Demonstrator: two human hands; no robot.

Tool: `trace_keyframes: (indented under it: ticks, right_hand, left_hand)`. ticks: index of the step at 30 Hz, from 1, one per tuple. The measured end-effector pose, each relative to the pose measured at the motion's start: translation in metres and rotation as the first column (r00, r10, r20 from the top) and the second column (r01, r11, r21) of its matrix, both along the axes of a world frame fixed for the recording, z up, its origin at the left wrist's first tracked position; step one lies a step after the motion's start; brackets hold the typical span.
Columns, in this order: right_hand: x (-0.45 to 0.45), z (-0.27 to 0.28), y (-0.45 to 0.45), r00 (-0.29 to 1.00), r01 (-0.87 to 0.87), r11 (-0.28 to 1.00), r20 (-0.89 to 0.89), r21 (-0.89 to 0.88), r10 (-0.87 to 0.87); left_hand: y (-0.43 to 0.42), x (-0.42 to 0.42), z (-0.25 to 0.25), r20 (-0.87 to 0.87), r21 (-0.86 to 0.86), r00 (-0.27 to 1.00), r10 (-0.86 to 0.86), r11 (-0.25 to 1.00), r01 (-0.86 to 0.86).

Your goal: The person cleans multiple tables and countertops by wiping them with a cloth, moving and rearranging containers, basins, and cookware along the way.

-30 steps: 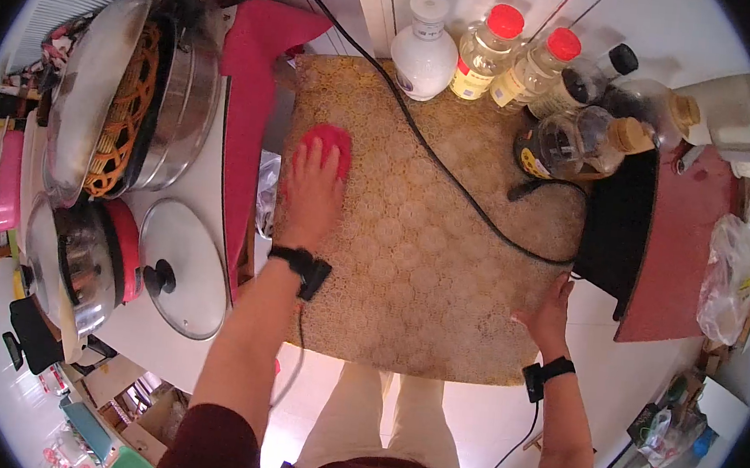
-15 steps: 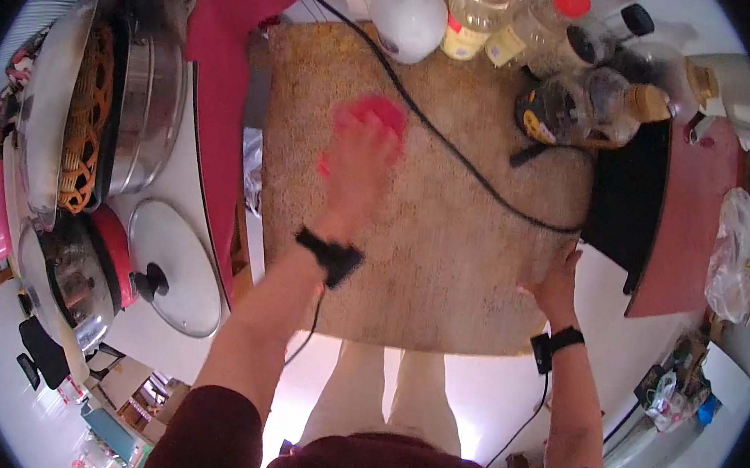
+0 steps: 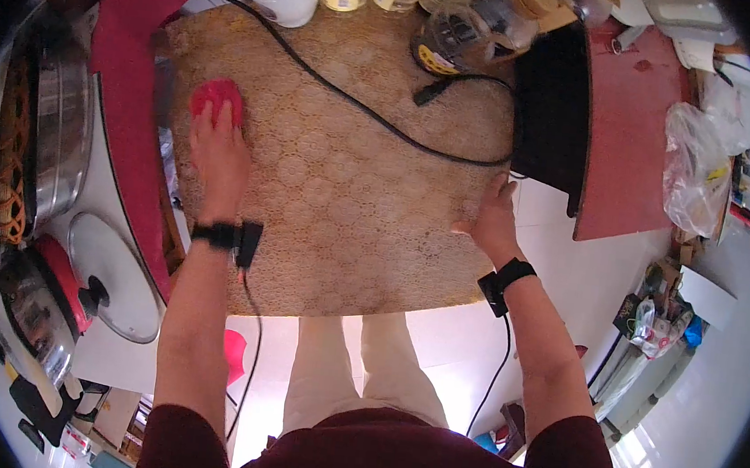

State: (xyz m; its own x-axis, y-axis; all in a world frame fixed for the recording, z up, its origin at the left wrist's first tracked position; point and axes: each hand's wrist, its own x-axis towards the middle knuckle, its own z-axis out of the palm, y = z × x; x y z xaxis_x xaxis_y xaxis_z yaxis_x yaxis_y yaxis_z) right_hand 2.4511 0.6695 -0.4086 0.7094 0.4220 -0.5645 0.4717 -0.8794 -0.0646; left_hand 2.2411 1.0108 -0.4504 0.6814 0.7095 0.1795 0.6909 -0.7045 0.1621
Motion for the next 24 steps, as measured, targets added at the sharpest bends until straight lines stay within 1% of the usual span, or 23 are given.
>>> trace_keyframes:
  ticks: [1, 2, 4, 5, 6, 7, 8, 9, 10, 11, 12, 13, 14, 15, 16, 17, 18, 19, 20, 21, 22, 23, 24]
  right_hand:
    - [0.000, -0.001, -0.001, 1.000, 0.021, 1.000, -0.022, -0.012, -0.021]
    - [-0.002, -0.002, -0.005, 0.999, 0.027, 0.999, -0.027, -0.022, -0.028]
    - [-0.001, -0.004, -0.008, 0.997, -0.060, 0.996, 0.053, 0.072, 0.056]
    - [-0.001, 0.000, -0.005, 0.997, -0.060, 0.996, 0.047, 0.072, 0.057]
    - [-0.001, 0.006, 0.001, 1.000, -0.004, 0.999, 0.007, 0.043, 0.004]
    - [0.000, 0.010, 0.001, 0.998, 0.056, 0.998, -0.032, 0.007, -0.056]
    - [0.002, 0.007, -0.009, 0.996, 0.074, 0.997, -0.042, -0.002, -0.074]
    - [0.005, 0.001, -0.024, 0.999, 0.011, 0.989, -0.042, 0.149, -0.005]
    - [0.008, -0.004, -0.040, 0.998, -0.056, 0.952, -0.017, 0.302, 0.064]
    - [0.009, -0.006, -0.059, 0.998, -0.023, 0.918, -0.044, 0.395, 0.044]
    - [0.008, -0.008, -0.082, 0.998, -0.016, 0.923, -0.046, 0.385, 0.037]
    - [0.003, -0.008, -0.107, 0.997, 0.003, 0.924, -0.078, 0.383, 0.029]
    - [-0.004, -0.004, -0.131, 0.994, 0.023, 0.924, -0.108, 0.381, 0.020]
    - [-0.014, 0.005, -0.152, 0.992, 0.048, 0.934, -0.125, 0.355, -0.003]
    - [-0.024, 0.010, -0.175, 0.992, 0.049, 0.949, -0.125, 0.313, -0.010]
    - [-0.036, 0.015, -0.198, 0.988, 0.099, 0.948, -0.140, 0.301, -0.059]
    - [-0.048, 0.017, -0.218, 0.988, 0.109, 0.962, -0.138, 0.251, -0.076]
    - [-0.060, 0.023, -0.234, 0.980, 0.152, 0.958, -0.163, 0.241, -0.114]
    - [-0.071, 0.026, -0.249, 0.967, 0.202, 0.954, -0.196, 0.219, -0.160]
    - [-0.083, 0.034, -0.254, 0.947, 0.279, 0.940, -0.217, 0.198, -0.236]
    - [-0.092, 0.042, -0.256, 0.920, 0.342, 0.927, -0.255, 0.151, -0.297]
    - [-0.102, 0.043, -0.266, 0.916, 0.325, 0.940, -0.285, 0.109, -0.283]
    - [-0.113, 0.038, -0.280, 0.910, 0.310, 0.948, -0.312, 0.068, -0.275]
  left_hand:
    - [0.003, 0.013, -0.001, -0.092, 0.112, 0.992, 0.081, 0.991, -0.070]
    - [-0.009, 0.022, -0.004, -0.098, 0.102, 0.992, 0.074, 0.993, -0.064]
    - [-0.064, 0.062, 0.005, -0.175, -0.147, 0.984, 0.038, 0.987, -0.065]
    - [-0.105, 0.070, 0.007, 0.016, -0.402, 0.997, 0.071, 0.914, -0.059]
    - [-0.145, 0.079, 0.010, 0.191, -0.617, 0.967, 0.168, 0.787, -0.014]
    - [-0.179, 0.067, -0.013, 0.212, -0.444, 0.974, -0.074, 0.881, 0.163]
    - [-0.200, 0.060, 0.005, 0.222, -0.380, 0.905, -0.364, 0.822, 0.424]
    - [-0.216, 0.053, 0.023, 0.217, -0.325, 0.751, -0.624, 0.679, 0.658]
    - [-0.221, 0.050, 0.026, 0.221, -0.336, 0.739, -0.636, 0.662, 0.670]
    - [-0.219, 0.048, 0.024, 0.251, -0.388, 0.703, -0.665, 0.596, 0.703]
    - [-0.215, 0.045, 0.021, 0.282, -0.439, 0.669, -0.688, 0.528, 0.727]
    - [-0.197, 0.054, 0.033, 0.381, -0.571, 0.808, -0.449, 0.573, 0.588]
    - [-0.175, 0.065, 0.041, 0.420, -0.703, 0.891, -0.173, 0.559, 0.440]
    - [-0.160, 0.071, 0.022, 0.303, -0.481, 0.937, -0.173, 0.821, 0.307]
    - [-0.154, 0.076, 0.005, 0.192, -0.176, 0.974, -0.123, 0.972, 0.158]
    - [-0.169, 0.084, 0.001, 0.195, -0.178, 0.973, -0.123, 0.971, 0.159]
    - [-0.196, 0.096, 0.001, 0.138, -0.102, 0.983, -0.124, 0.985, 0.139]
    - [-0.226, 0.108, 0.000, 0.081, -0.025, 0.990, -0.118, 0.992, 0.120]
    - [-0.262, 0.116, -0.015, 0.282, -0.387, 0.959, -0.033, 0.910, 0.145]
    - [-0.301, 0.121, 0.001, 0.021, -0.401, 0.959, -0.281, 0.877, 0.266]
    - [-0.341, 0.125, 0.015, -0.175, -0.443, 0.831, -0.528, 0.796, 0.413]
    - [-0.374, 0.120, 0.024, 0.137, -0.587, 0.712, -0.689, 0.523, 0.618]
    - [-0.416, 0.094, 0.010, 0.182, -0.761, 0.474, -0.862, 0.182, 0.623]
